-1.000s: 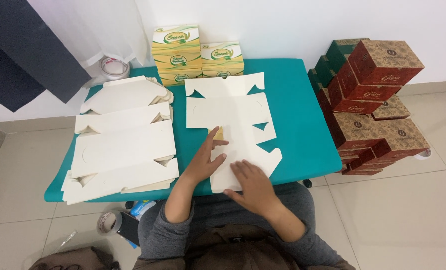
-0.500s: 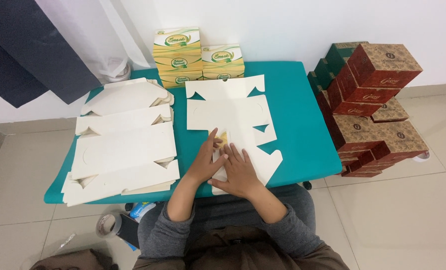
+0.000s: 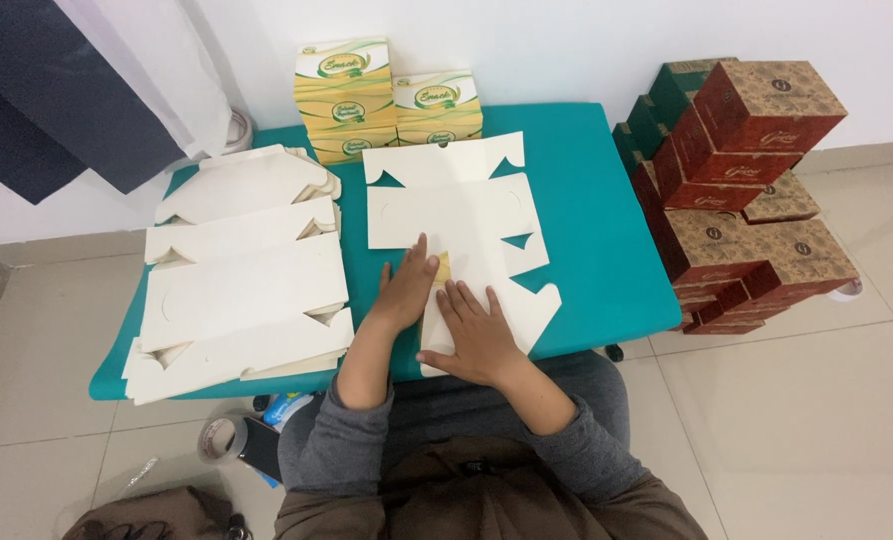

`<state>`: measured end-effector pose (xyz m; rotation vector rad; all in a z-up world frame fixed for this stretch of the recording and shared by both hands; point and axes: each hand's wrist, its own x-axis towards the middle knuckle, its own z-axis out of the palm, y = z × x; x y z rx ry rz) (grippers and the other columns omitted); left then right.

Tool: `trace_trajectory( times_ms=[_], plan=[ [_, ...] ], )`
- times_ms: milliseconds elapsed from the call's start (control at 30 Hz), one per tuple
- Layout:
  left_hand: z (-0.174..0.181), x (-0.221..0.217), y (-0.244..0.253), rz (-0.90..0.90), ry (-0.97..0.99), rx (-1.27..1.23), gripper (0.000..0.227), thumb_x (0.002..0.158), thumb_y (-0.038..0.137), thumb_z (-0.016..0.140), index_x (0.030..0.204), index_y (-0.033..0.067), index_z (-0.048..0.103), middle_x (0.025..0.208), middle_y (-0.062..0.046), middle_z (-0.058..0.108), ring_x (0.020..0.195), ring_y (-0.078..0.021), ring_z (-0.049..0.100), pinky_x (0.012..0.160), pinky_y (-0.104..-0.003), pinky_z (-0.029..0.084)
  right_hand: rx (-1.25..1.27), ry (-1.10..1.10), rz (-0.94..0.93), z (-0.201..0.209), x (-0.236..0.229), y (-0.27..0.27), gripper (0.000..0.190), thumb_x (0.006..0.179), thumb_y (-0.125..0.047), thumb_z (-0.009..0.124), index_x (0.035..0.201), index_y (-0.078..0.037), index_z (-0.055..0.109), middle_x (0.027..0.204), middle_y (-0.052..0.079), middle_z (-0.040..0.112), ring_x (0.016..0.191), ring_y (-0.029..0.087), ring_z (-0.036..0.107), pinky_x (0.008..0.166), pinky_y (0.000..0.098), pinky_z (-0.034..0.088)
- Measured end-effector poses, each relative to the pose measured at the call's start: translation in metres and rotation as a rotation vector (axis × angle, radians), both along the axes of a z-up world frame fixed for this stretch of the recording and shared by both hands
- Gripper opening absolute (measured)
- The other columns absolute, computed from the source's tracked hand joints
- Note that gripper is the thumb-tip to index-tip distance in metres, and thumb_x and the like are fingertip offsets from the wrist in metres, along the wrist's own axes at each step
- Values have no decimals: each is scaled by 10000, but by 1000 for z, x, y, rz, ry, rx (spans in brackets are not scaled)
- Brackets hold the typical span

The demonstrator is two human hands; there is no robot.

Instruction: The person assembles a flat cardboard box by folding the side flaps and inserting the lid. The finished box is placed on a stack of similar boxes on the table.

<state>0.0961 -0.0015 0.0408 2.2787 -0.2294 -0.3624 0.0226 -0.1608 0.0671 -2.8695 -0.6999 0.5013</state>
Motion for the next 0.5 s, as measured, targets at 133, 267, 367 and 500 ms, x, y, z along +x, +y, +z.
trace_trajectory(
  times_ms=[133, 267, 367, 500],
  plan=[
    [-1, -7, -2, 15, -25, -79, 987, 953, 805, 29, 1651, 107, 3, 1696, -235, 35, 1576, -375, 8, 1223, -605, -118, 60, -3, 43, 5, -25, -11, 989, 900, -800, 340, 1614, -123, 237, 1677, 204, 210, 1571, 352, 140, 1232, 627, 2],
    [16, -39, -1, 1, -47, -28, 887, 993, 700, 11, 1647, 101, -8, 1685, -243, 114, 1574, -368, 59, 1225, -605, -99, 144, -123, 137, -19, -47, -27, 740, 968, -630, 455, 1561, -194, 379, 1591, 196, 373, 1513, 367, 279, 1215, 605, 135],
    [6, -56, 6, -63, -85, 23, 844, 1005, 637, -12, 1639, 92, 100, 1681, -211, 187, 1568, -372, 100, 1219, -621, -81, 212, -344, 216, -58, -49, -44, 509, 1021, -455, 515, 1465, -206, 504, 1477, 153, 525, 1429, 317, 421, 1194, 566, 225],
    [-6, -75, 10, -153, -182, 155, 935, 974, 676, -70, 1550, 146, 442, 1656, -141, 313, 1550, -397, 151, 1207, -671, -41, 189, -550, 315, -67, -59, -75, 226, 1020, -257, 593, 1226, -203, 668, 1271, 56, 705, 1274, 218, 598, 1168, 527, 339]
  ],
)
